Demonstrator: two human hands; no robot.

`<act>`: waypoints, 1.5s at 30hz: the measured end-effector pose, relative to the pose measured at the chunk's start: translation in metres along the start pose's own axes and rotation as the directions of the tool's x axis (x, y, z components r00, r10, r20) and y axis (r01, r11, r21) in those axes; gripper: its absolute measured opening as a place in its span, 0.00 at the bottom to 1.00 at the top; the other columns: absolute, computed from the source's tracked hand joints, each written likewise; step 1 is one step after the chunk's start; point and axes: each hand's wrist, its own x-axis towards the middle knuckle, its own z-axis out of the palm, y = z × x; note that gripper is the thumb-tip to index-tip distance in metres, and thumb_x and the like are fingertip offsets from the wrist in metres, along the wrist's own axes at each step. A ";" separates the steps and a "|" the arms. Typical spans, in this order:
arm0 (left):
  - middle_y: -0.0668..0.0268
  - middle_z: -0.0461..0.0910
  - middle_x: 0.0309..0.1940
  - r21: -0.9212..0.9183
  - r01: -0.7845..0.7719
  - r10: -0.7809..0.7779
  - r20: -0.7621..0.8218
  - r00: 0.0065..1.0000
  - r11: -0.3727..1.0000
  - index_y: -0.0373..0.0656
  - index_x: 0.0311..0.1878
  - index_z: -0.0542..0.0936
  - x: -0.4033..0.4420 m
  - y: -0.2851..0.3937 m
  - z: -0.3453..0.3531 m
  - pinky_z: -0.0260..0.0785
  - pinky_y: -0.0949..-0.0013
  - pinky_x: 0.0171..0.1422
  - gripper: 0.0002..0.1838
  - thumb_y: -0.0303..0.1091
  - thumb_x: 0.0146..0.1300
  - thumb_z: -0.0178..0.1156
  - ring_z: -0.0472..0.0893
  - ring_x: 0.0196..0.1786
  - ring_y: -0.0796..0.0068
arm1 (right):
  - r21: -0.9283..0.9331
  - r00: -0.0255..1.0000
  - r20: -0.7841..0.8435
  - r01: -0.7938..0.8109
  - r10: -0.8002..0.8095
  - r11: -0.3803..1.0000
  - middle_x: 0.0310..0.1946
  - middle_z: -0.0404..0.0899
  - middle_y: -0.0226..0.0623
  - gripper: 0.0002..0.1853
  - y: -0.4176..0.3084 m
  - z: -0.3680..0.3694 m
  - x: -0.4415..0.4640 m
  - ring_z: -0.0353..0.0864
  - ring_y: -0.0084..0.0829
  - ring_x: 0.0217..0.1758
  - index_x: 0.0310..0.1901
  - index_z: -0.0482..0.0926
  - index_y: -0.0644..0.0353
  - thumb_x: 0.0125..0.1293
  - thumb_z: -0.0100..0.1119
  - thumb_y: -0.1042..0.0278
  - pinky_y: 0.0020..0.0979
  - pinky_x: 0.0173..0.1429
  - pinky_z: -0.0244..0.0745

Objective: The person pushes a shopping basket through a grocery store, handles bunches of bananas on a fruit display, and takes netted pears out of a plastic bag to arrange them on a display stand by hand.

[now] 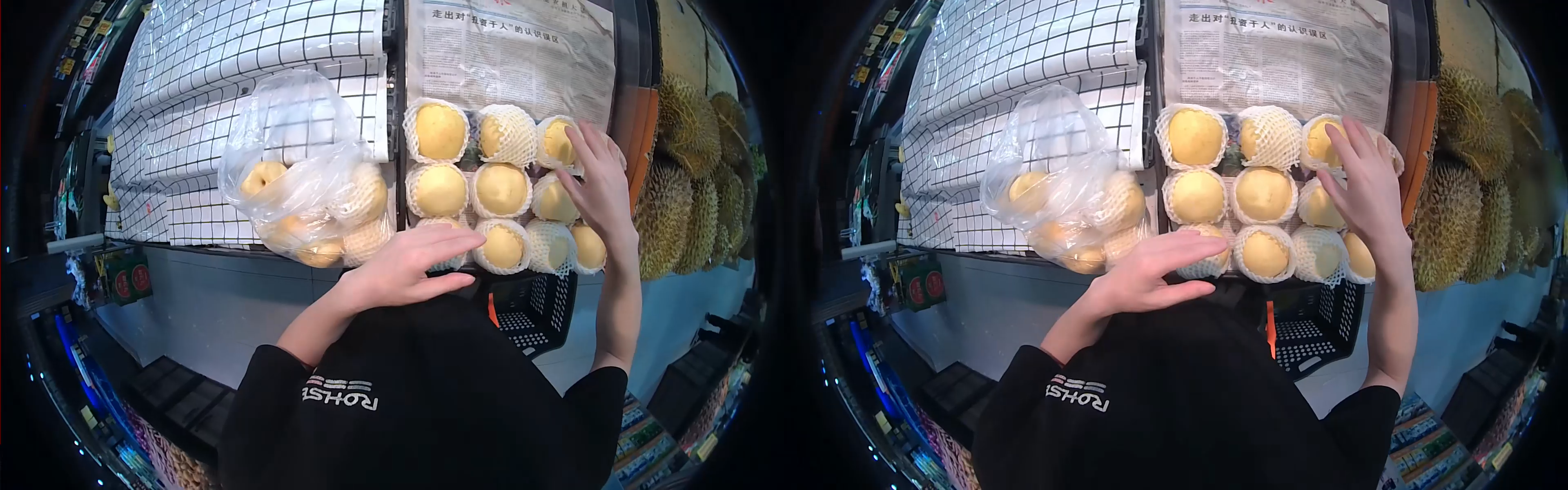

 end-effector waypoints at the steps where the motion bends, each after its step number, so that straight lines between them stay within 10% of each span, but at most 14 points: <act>1: 0.54 0.80 0.56 -0.037 0.026 -0.025 0.017 1.000 0.999 0.36 0.63 0.76 -0.012 0.002 -0.003 0.73 0.60 0.60 0.27 0.33 0.62 0.69 0.81 0.56 0.54 | -0.002 1.000 0.001 0.014 -0.014 1.000 0.65 0.71 0.49 0.29 -0.014 -0.005 0.004 0.70 0.47 0.69 0.64 0.72 0.60 0.61 0.66 0.66 0.48 0.70 0.66; 3: 0.54 0.80 0.56 -0.109 0.085 -0.080 0.051 0.996 0.990 0.36 0.63 0.76 -0.034 0.001 -0.008 0.73 0.60 0.60 0.26 0.33 0.62 0.68 0.81 0.57 0.55 | 0.518 0.997 -0.051 -0.017 0.051 0.855 0.56 0.79 0.49 0.21 -0.059 -0.013 0.016 0.80 0.47 0.58 0.56 0.78 0.64 0.62 0.66 0.71 0.41 0.60 0.76; 8: 0.55 0.81 0.55 -0.233 0.228 -0.224 0.043 0.974 0.945 0.38 0.63 0.76 -0.079 -0.002 -0.031 0.73 0.62 0.60 0.24 0.36 0.66 0.65 0.82 0.56 0.57 | 0.737 0.968 -0.193 0.251 -0.161 0.627 0.45 0.84 0.46 0.13 -0.162 0.008 0.044 0.85 0.45 0.49 0.50 0.81 0.65 0.63 0.63 0.76 0.38 0.51 0.80; 14: 0.57 0.84 0.50 -0.223 0.319 -0.353 -0.135 0.926 0.921 0.40 0.60 0.78 -0.126 0.000 -0.070 0.74 0.64 0.58 0.22 0.33 0.63 0.67 0.84 0.53 0.60 | 0.801 0.933 -0.337 0.356 -0.128 0.481 0.40 0.85 0.47 0.10 -0.249 0.000 0.117 0.85 0.46 0.43 0.46 0.82 0.65 0.64 0.62 0.76 0.38 0.45 0.80; 19: 0.56 0.87 0.43 -0.262 0.271 -0.360 -0.400 0.843 0.926 0.32 0.51 0.82 -0.169 -0.014 -0.093 0.76 0.68 0.53 0.14 0.18 0.61 0.63 0.86 0.46 0.68 | 0.724 0.930 -0.028 0.273 -0.367 0.634 0.36 0.83 0.52 0.08 -0.293 0.027 0.158 0.84 0.50 0.41 0.40 0.81 0.70 0.61 0.61 0.77 0.42 0.46 0.78; 24: 0.60 0.83 0.47 -0.312 0.207 -0.368 -0.859 0.356 0.927 0.33 0.52 0.80 -0.196 -0.069 -0.116 0.73 0.70 0.54 0.16 0.19 0.60 0.66 0.81 0.48 0.72 | 0.577 0.855 0.158 0.327 -0.495 0.749 0.36 0.81 0.51 0.10 -0.300 0.053 0.147 0.81 0.52 0.45 0.38 0.79 0.68 0.52 0.60 0.78 0.46 0.50 0.78; 31: 0.53 0.74 0.62 0.042 0.492 -0.373 -0.598 0.710 0.869 0.38 0.73 0.62 -0.161 -0.094 -0.161 0.70 0.60 0.63 0.54 0.41 0.43 0.81 0.77 0.60 0.58 | 0.381 0.885 0.210 0.319 -0.417 0.868 0.48 0.76 0.46 0.32 -0.311 0.061 0.125 0.78 0.49 0.52 0.61 0.73 0.57 0.50 0.67 0.66 0.46 0.52 0.76; 42: 0.54 0.71 0.64 -0.492 0.279 -0.513 -0.444 0.735 0.825 0.39 0.75 0.55 -0.166 -0.127 -0.158 0.67 0.63 0.69 0.56 0.33 0.46 0.81 0.73 0.66 0.65 | 0.305 0.932 0.251 0.180 -0.261 0.935 0.47 0.80 0.50 0.25 -0.296 0.037 0.112 0.82 0.52 0.47 0.52 0.75 0.67 0.52 0.64 0.69 0.42 0.50 0.79; 45: 0.56 0.70 0.64 -0.505 0.240 -0.489 -0.446 0.750 0.829 0.39 0.75 0.56 -0.171 -0.133 -0.155 0.65 0.64 0.70 0.54 0.29 0.48 0.79 0.71 0.66 0.66 | 0.087 0.968 0.148 0.190 -0.201 0.978 0.38 0.81 0.49 0.24 -0.291 0.037 0.105 0.83 0.47 0.42 0.40 0.76 0.67 0.53 0.70 0.54 0.39 0.44 0.80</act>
